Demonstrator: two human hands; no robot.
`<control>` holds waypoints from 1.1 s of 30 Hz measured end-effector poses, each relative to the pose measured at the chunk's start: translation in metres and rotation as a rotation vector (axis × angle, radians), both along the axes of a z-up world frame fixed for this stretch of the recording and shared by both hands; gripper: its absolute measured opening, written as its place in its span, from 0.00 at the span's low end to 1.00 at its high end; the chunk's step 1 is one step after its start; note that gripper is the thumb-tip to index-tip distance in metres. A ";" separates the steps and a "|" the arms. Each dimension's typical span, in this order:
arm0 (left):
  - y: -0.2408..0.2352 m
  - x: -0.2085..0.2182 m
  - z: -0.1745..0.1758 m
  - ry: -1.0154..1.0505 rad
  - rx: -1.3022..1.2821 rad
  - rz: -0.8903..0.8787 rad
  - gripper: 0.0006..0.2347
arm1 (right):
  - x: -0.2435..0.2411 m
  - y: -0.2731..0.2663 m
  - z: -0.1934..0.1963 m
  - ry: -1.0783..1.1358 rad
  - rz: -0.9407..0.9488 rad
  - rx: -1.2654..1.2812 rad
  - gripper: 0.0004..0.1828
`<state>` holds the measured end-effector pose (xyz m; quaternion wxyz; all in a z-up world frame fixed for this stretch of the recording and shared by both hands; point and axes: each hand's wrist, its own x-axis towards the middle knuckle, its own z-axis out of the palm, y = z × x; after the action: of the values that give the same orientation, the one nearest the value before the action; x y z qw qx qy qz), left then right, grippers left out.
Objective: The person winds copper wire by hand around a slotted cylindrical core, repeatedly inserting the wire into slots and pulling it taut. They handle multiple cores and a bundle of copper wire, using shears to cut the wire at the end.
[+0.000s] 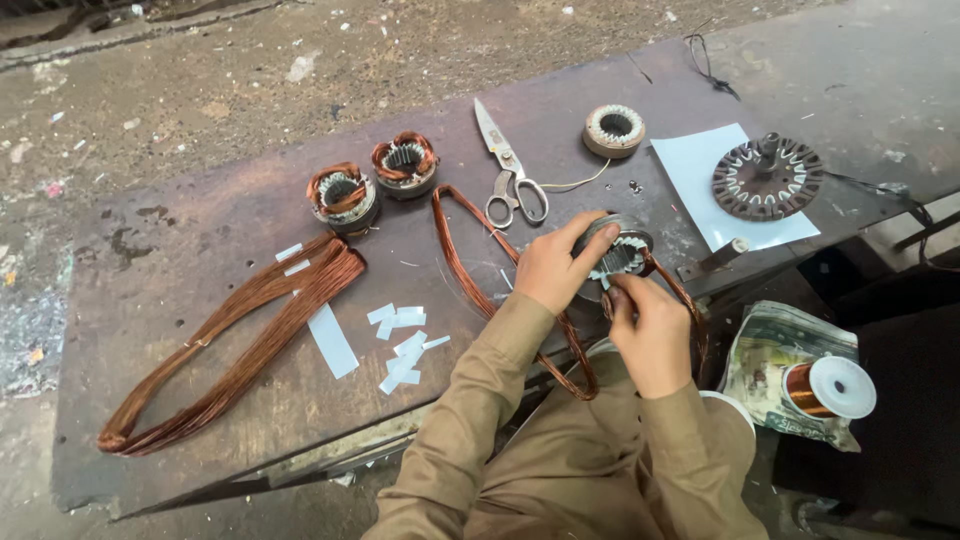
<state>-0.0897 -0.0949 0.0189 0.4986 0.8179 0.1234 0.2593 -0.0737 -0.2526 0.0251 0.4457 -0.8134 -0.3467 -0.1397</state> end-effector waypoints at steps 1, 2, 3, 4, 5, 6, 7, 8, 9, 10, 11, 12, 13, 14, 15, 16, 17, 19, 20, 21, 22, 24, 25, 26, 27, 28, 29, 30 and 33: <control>0.000 -0.001 0.000 0.014 -0.004 0.001 0.21 | 0.000 0.001 0.000 -0.003 0.019 0.008 0.08; 0.001 -0.002 0.001 0.028 -0.009 0.002 0.21 | 0.001 0.003 0.000 -0.006 0.038 0.015 0.08; 0.002 -0.002 0.001 0.040 -0.011 0.002 0.22 | 0.004 0.005 0.000 0.009 0.021 0.008 0.07; 0.003 -0.004 0.002 0.039 -0.011 0.002 0.22 | 0.006 0.008 0.001 0.023 0.004 0.001 0.07; 0.002 -0.004 0.002 0.037 -0.013 0.002 0.22 | 0.007 0.010 0.002 0.037 -0.013 -0.007 0.06; 0.001 -0.005 0.002 0.035 -0.014 0.002 0.22 | 0.008 0.011 0.002 0.048 -0.041 -0.045 0.06; 0.000 -0.004 0.003 0.029 -0.024 -0.004 0.22 | 0.010 0.012 0.003 0.057 -0.072 -0.079 0.06; 0.000 -0.003 0.003 0.022 -0.035 -0.010 0.22 | 0.011 0.013 0.004 0.066 -0.103 -0.113 0.06; 0.001 -0.002 0.003 0.015 -0.044 -0.021 0.22 | 0.012 0.014 0.004 0.046 -0.117 -0.124 0.07; 0.002 -0.001 0.003 0.002 -0.046 -0.024 0.22 | 0.013 0.015 0.005 0.026 -0.130 -0.135 0.07; 0.002 -0.001 0.002 -0.008 -0.049 -0.032 0.22 | 0.012 0.015 0.004 0.010 -0.147 -0.147 0.08; 0.003 -0.001 0.001 -0.018 -0.051 -0.039 0.22 | 0.011 0.015 0.003 -0.012 -0.125 -0.105 0.07; 0.003 -0.003 -0.001 -0.022 -0.046 -0.040 0.21 | 0.008 0.014 0.002 -0.036 -0.104 -0.063 0.07; 0.002 -0.006 -0.002 -0.026 -0.040 -0.040 0.21 | 0.006 0.012 0.002 -0.061 -0.083 -0.021 0.06; 0.003 -0.003 0.000 -0.039 -0.029 -0.045 0.21 | 0.005 0.010 0.005 -0.052 -0.058 0.032 0.06; 0.002 -0.002 0.002 -0.046 -0.033 -0.047 0.21 | 0.002 0.007 0.007 -0.044 -0.033 0.085 0.05; 0.002 -0.002 0.005 -0.056 -0.034 -0.047 0.21 | -0.003 0.005 0.010 -0.040 -0.004 0.141 0.05; 0.003 -0.003 0.010 -0.036 -0.004 -0.038 0.21 | -0.019 -0.005 0.012 -0.052 -0.040 0.126 0.05; 0.003 -0.003 0.012 -0.008 0.027 -0.028 0.21 | -0.029 -0.010 0.012 -0.055 -0.057 0.118 0.05; 0.003 -0.002 0.013 0.021 0.056 -0.018 0.21 | -0.039 -0.015 0.010 -0.099 -0.070 0.083 0.07; 0.004 0.001 0.014 0.041 0.144 -0.007 0.21 | -0.048 -0.020 0.009 -0.142 -0.083 0.047 0.09; 0.006 0.009 0.014 0.079 0.314 0.014 0.21 | -0.058 -0.031 0.005 -0.126 -0.123 -0.028 0.12; 0.010 0.015 0.014 0.088 0.332 -0.015 0.20 | -0.060 -0.035 0.004 -0.067 -0.144 -0.065 0.14; 0.015 0.023 0.014 0.096 0.350 -0.043 0.19 | -0.060 -0.039 0.002 -0.008 -0.165 -0.101 0.15; 0.021 0.030 0.013 0.106 0.368 -0.068 0.18 | -0.059 -0.042 0.000 0.014 -0.146 -0.103 0.15; 0.028 0.038 0.011 0.113 0.284 -0.046 0.19 | -0.057 -0.045 -0.002 0.037 -0.127 -0.104 0.14; 0.035 0.047 0.008 0.122 0.201 -0.024 0.19 | -0.055 -0.047 -0.005 0.061 -0.108 -0.105 0.14; 0.043 0.054 0.004 0.132 0.117 -0.002 0.19 | -0.054 -0.048 -0.009 0.018 -0.078 -0.095 0.15; 0.069 0.076 -0.010 -0.213 0.461 -0.287 0.12 | -0.052 -0.045 -0.021 -0.029 -0.020 -0.072 0.17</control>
<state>-0.0141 -0.0262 0.0085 0.3414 0.8869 -0.1085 0.2916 -0.1260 -0.2972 0.0038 0.4097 -0.8302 -0.3499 -0.1434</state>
